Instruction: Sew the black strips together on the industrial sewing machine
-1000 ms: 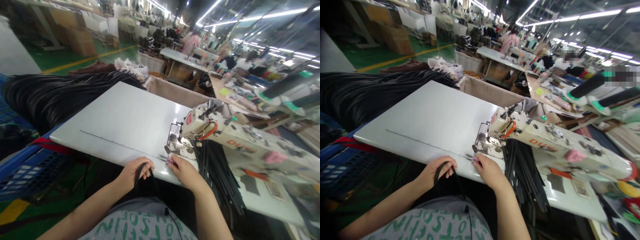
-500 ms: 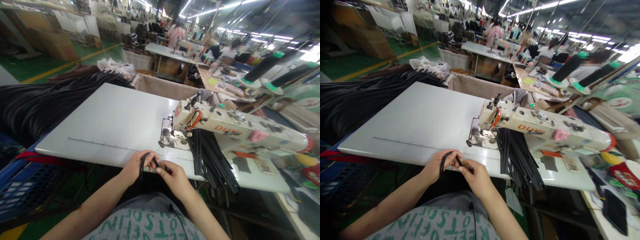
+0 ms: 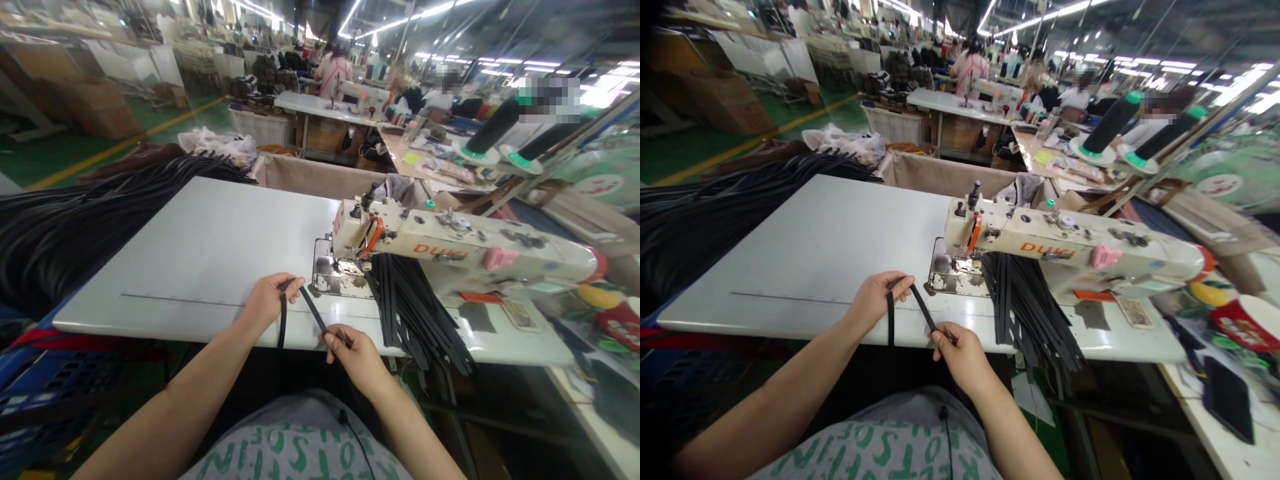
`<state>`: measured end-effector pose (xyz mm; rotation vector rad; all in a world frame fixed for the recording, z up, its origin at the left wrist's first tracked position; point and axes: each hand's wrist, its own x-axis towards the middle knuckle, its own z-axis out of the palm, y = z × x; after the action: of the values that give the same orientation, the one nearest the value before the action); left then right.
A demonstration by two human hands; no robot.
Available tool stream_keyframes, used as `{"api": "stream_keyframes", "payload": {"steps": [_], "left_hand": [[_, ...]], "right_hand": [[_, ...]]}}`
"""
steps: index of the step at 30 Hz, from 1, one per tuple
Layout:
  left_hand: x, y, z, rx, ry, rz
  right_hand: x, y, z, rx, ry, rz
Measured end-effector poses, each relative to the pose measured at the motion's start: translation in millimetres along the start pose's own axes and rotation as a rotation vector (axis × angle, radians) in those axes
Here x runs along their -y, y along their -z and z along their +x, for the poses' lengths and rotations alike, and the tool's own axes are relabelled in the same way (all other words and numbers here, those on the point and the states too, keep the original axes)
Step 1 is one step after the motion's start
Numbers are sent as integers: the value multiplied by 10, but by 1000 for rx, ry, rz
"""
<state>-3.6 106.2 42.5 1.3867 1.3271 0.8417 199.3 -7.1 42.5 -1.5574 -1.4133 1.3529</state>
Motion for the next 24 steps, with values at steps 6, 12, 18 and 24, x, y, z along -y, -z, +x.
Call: {"api": "stream_keyframes", "payload": {"steps": [6, 12, 18, 24], "left_hand": [[-87, -217, 434, 70, -57, 257], [-5, -422, 843, 159, -179, 396], [13, -447, 1082, 148, -147, 524], [-194, -544, 1157, 76, -112, 723]], "right_hand": [[44, 62, 23, -145, 57, -253], [106, 102, 150, -212, -10, -662], [170, 99, 325, -195, -67, -906], [203, 97, 438, -194, -119, -958]]}}
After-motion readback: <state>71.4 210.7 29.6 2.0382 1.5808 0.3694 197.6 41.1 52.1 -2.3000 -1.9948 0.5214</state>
